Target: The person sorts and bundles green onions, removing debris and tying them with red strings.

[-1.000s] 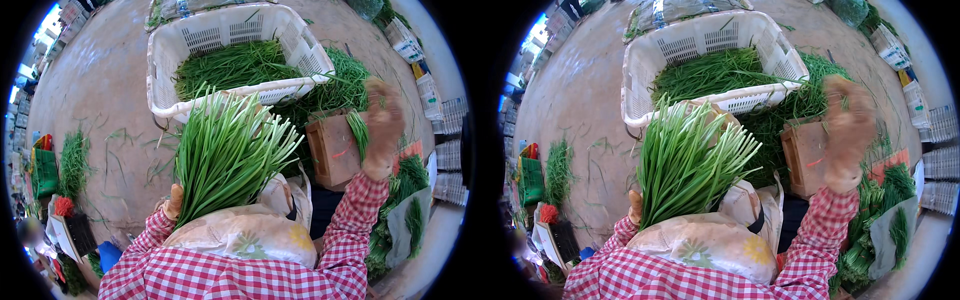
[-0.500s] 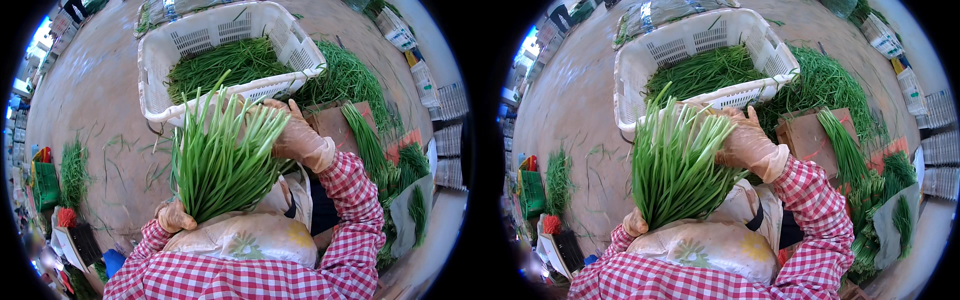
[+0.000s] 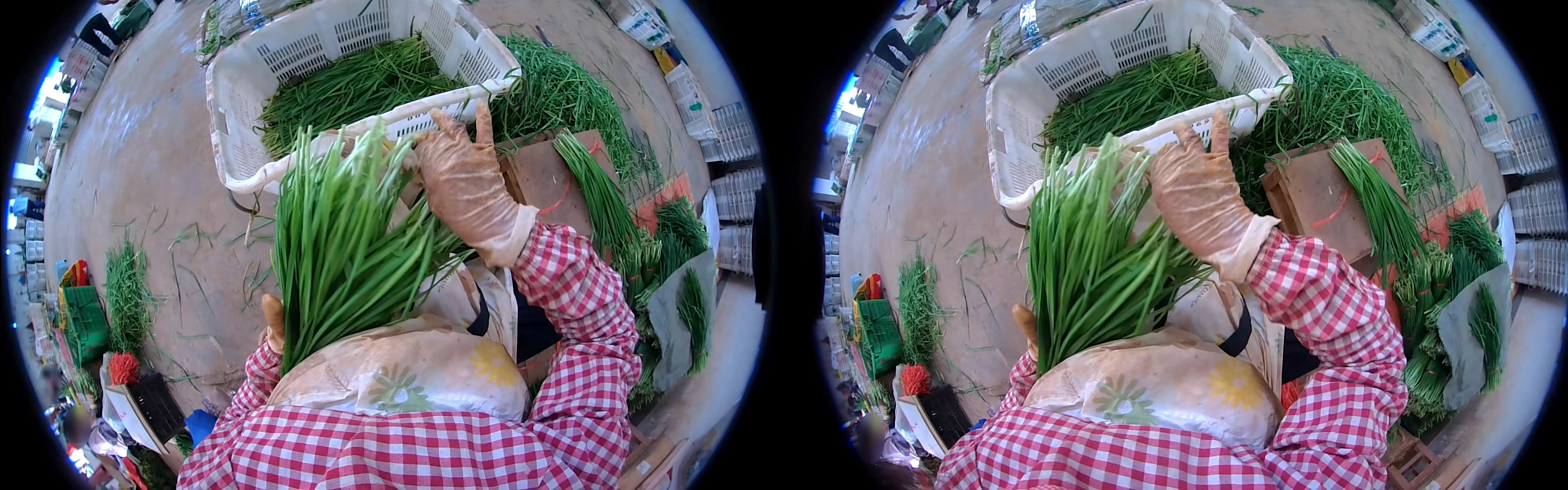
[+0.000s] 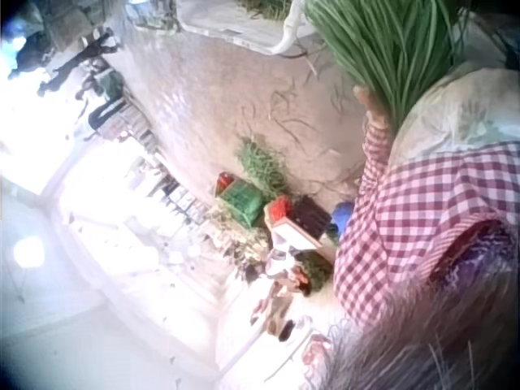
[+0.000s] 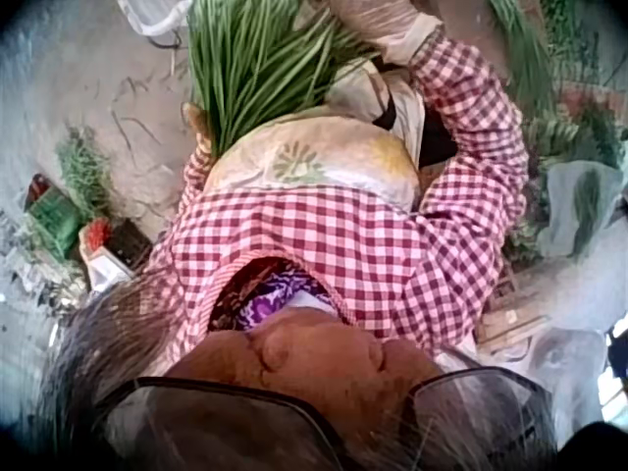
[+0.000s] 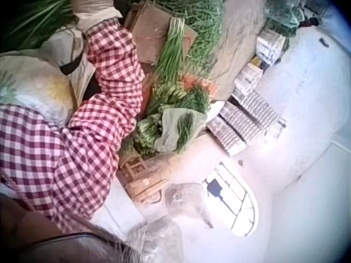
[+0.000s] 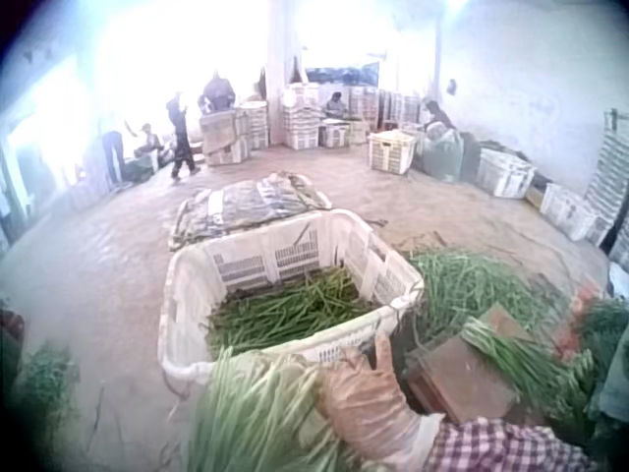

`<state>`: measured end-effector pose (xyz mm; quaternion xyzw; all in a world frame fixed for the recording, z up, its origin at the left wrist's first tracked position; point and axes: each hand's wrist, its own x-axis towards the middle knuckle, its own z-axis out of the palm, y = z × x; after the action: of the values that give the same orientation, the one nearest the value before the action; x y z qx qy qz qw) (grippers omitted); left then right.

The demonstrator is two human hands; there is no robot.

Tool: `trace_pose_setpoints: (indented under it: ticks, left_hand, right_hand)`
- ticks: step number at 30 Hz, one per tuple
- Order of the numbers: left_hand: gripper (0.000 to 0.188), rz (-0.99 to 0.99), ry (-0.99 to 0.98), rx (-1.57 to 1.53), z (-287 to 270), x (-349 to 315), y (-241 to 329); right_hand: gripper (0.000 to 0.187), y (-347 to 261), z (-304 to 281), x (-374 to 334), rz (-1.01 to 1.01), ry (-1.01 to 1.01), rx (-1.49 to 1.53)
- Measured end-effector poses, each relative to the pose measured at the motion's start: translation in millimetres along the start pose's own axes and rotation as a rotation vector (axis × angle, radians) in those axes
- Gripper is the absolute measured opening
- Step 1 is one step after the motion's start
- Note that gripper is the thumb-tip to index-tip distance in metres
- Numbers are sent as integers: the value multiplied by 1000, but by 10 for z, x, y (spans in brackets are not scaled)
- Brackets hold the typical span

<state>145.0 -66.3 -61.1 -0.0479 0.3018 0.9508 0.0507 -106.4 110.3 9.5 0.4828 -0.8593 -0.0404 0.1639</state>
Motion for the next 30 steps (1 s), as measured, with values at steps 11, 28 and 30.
trace_pose_setpoints:
  ticks: [11, 28, 30]
  left_hand:
    - [84, 229, 8, -149, -110, -15, -48]
    - [84, 176, 193, -94, 283, 97, -31]
    - [84, 150, 187, -216, 435, 218, -47]
  right_hand:
    - [17, 948, 331, -327, 490, 215, 144]
    - [28, -408, -374, -571, 227, 118, 1146]
    - [25, -440, -489, -667, 217, 125, 1290]
